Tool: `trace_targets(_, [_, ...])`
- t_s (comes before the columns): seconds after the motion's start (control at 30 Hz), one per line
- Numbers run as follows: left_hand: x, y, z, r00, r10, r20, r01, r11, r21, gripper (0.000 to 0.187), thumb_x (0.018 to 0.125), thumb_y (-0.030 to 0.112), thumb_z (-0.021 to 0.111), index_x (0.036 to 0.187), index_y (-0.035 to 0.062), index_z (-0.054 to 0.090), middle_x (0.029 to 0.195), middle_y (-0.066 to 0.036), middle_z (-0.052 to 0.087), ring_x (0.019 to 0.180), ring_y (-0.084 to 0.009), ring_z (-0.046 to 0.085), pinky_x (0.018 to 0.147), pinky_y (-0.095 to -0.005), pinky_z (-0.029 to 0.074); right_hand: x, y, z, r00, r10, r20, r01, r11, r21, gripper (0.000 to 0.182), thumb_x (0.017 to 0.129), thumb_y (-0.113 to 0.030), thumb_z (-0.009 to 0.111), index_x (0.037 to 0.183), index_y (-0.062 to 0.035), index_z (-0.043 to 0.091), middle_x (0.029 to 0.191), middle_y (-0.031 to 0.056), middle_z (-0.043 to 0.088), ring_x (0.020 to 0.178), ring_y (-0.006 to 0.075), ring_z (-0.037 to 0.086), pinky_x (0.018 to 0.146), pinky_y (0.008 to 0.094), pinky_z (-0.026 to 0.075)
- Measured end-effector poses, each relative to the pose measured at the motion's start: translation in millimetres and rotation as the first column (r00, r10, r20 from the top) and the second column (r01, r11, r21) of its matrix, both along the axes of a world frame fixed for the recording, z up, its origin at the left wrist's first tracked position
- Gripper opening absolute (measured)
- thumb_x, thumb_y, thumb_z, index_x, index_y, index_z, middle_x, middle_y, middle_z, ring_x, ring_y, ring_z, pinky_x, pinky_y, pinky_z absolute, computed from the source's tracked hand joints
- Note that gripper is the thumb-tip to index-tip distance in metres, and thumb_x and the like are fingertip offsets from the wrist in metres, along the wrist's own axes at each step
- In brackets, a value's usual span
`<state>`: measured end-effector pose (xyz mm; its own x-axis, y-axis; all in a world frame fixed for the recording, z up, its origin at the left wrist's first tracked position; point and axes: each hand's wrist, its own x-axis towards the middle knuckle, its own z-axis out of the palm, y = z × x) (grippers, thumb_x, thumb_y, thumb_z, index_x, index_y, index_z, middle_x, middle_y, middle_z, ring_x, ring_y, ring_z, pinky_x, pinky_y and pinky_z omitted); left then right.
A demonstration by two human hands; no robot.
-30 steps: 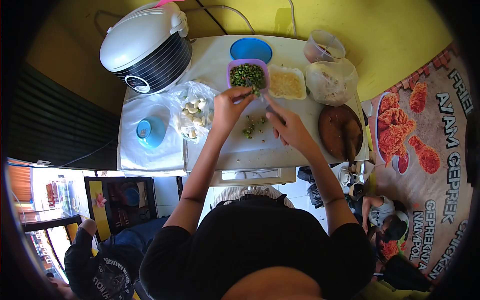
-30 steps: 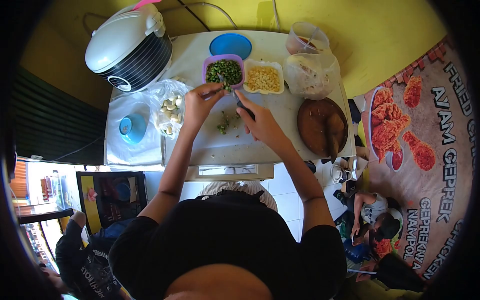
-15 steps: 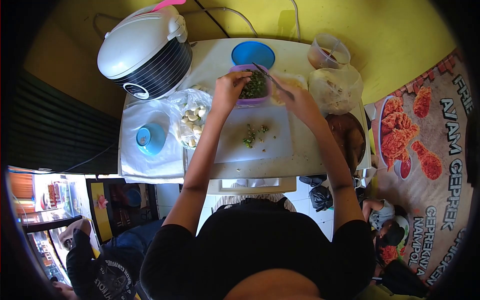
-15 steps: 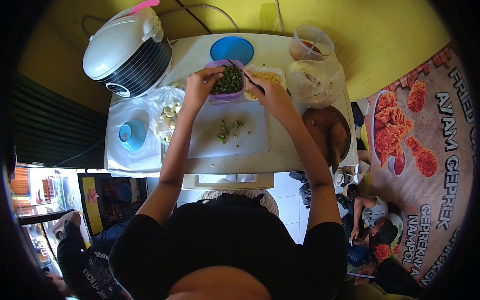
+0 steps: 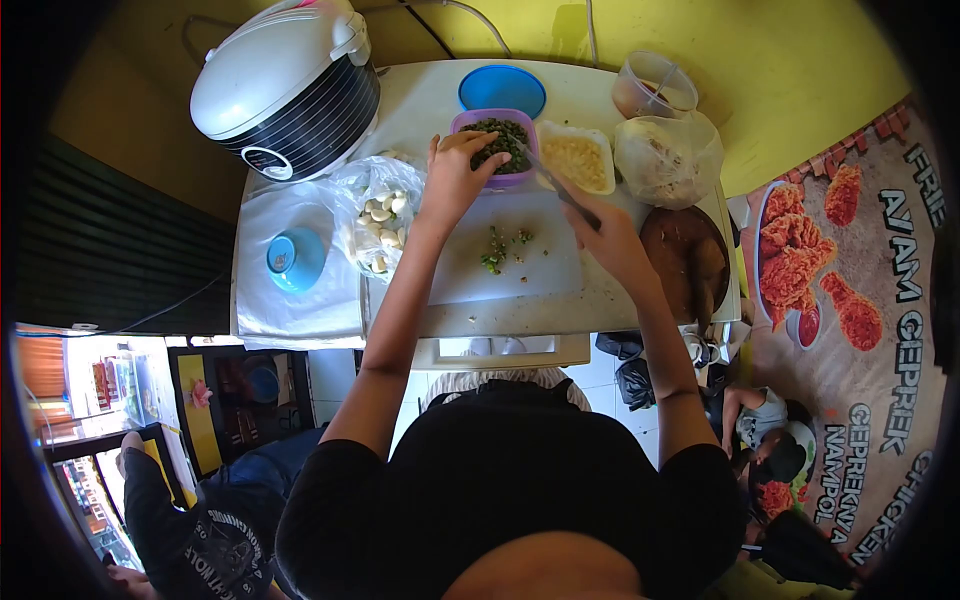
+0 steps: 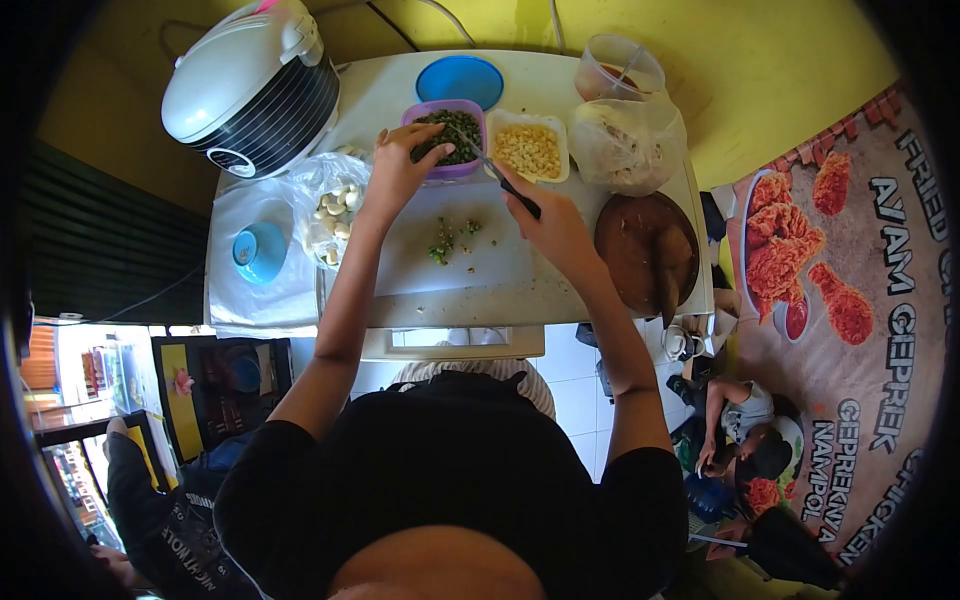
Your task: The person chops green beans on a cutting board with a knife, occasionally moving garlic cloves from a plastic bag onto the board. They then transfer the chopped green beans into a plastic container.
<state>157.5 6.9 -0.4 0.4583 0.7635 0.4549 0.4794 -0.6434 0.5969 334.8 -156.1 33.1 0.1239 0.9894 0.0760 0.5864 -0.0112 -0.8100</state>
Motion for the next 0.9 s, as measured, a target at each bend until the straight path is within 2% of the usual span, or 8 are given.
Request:
trace_targets(0.17, [-13.0, -20.5, 3.8, 0.999, -0.004, 0.042, 0.003, 0.999, 0.044, 0.031, 0.086, 0.029, 0.066, 0.111, 0.0098, 0.068, 0.115, -0.011, 0.063, 0.11, -0.03, 0.057, 0.105, -0.0526, 0.031, -7.3, -46.3, -24.5, 0.991, -0.045, -0.124, 0.035, 0.996, -0.084, 0.046, 0.095, -0.02, 0.053, 0.141, -0.0224, 0.044, 0.058, 0.0039, 0.048, 0.05, 0.0102, 0.051, 0.054, 0.028, 0.046])
trace_targets(0.27, [-26.7, -52.8, 13.3, 0.979, -0.012, 0.205, 0.012, 1.0, 0.005, 0.032, 0.085, 0.026, 0.068, 0.112, 0.0084, 0.066, 0.118, -0.014, 0.061, 0.11, -0.0326, 0.057, 0.1, -0.0456, 0.039, -15.0, -71.0, -31.2, 0.976, -0.143, -0.164, 0.105, 0.97, -0.221, 0.045, 0.097, -0.02, 0.052, 0.141, -0.0213, 0.044, 0.055, -0.0016, 0.046, 0.045, 0.0053, 0.043, 0.044, 0.023, 0.039])
trace_targets(0.33, [-40.8, -77.0, 16.0, 0.972, -0.046, 0.231, 0.083, 0.984, -0.156, 0.032, 0.086, 0.018, 0.068, 0.115, 0.0068, 0.064, 0.121, -0.016, 0.06, 0.114, -0.0297, 0.056, 0.097, -0.036, 0.043, -17.4, -81.9, -46.3, 0.969, -0.182, -0.167, 0.134, 0.955, -0.265, 0.045, 0.097, -0.023, 0.051, 0.142, -0.0225, 0.043, 0.054, -0.0006, 0.049, 0.043, 0.0049, 0.043, 0.04, 0.0226, 0.038])
trace_targets(0.47, [-63.7, -106.0, -3.9, 0.972, -0.061, 0.229, 0.127, 0.949, -0.287, 0.033, 0.086, 0.015, 0.068, 0.118, 0.0074, 0.063, 0.121, -0.014, 0.06, 0.114, -0.0276, 0.056, 0.096, -0.0355, 0.043, -33.3, -85.5, -50.2, 0.937, -0.231, -0.262, 0.151, 0.944, -0.293, 0.046, 0.097, -0.024, 0.051, 0.142, -0.0228, 0.042, 0.053, -0.0004, 0.049, 0.042, 0.0052, 0.043, 0.039, 0.0223, 0.038])
trace_targets(0.67, [-80.7, -123.2, -18.5, 0.978, -0.007, 0.209, 0.081, 0.935, -0.345, 0.032, 0.086, 0.014, 0.067, 0.118, 0.009, 0.064, 0.121, -0.012, 0.06, 0.112, -0.0245, 0.057, 0.093, -0.0358, 0.045, -50.4, -61.2, -35.0, 0.968, -0.134, -0.212, 0.062, 0.946, -0.317, 0.046, 0.097, -0.024, 0.051, 0.142, -0.0236, 0.043, 0.056, 0.0041, 0.054, 0.043, 0.0089, 0.051, 0.04, 0.026, 0.042])
trace_targets(0.77, [-85.9, -123.6, -23.3, 0.969, 0.024, 0.245, 0.065, 0.935, -0.349, 0.031, 0.084, 0.014, 0.068, 0.114, 0.0079, 0.065, 0.117, -0.014, 0.061, 0.109, -0.0295, 0.059, 0.092, -0.0369, 0.046, -54.6, -53.2, -34.8, 0.983, -0.071, -0.168, 0.016, 0.95, -0.312, 0.046, 0.097, -0.025, 0.052, 0.141, -0.0239, 0.043, 0.058, 0.0058, 0.055, 0.045, 0.0107, 0.053, 0.045, 0.027, 0.045])
trace_targets(0.83, [-89.2, -124.9, -22.3, 0.97, 0.033, 0.241, 0.059, 0.93, -0.362, 0.031, 0.084, 0.013, 0.068, 0.114, 0.008, 0.065, 0.117, -0.014, 0.061, 0.108, -0.029, 0.06, 0.091, -0.0367, 0.047, -55.0, -50.5, -36.6, 0.993, 0.072, -0.093, -0.092, 0.967, -0.239, 0.046, 0.096, -0.026, 0.053, 0.141, -0.0239, 0.043, 0.059, 0.0076, 0.056, 0.047, 0.0128, 0.055, 0.051, 0.0281, 0.047])
trace_targets(0.9, [-91.7, -122.9, -22.7, 0.97, 0.039, 0.24, 0.055, 0.926, -0.373, 0.03, 0.084, 0.013, 0.068, 0.114, 0.0082, 0.065, 0.116, -0.014, 0.061, 0.107, -0.0285, 0.06, 0.091, -0.0365, 0.047, -50.6, -47.1, -37.9, 0.997, 0.05, -0.057, -0.061, 0.976, -0.209, 0.045, 0.096, -0.027, 0.054, 0.14, -0.0228, 0.044, 0.06, 0.0082, 0.055, 0.047, 0.0144, 0.055, 0.053, 0.0289, 0.047])
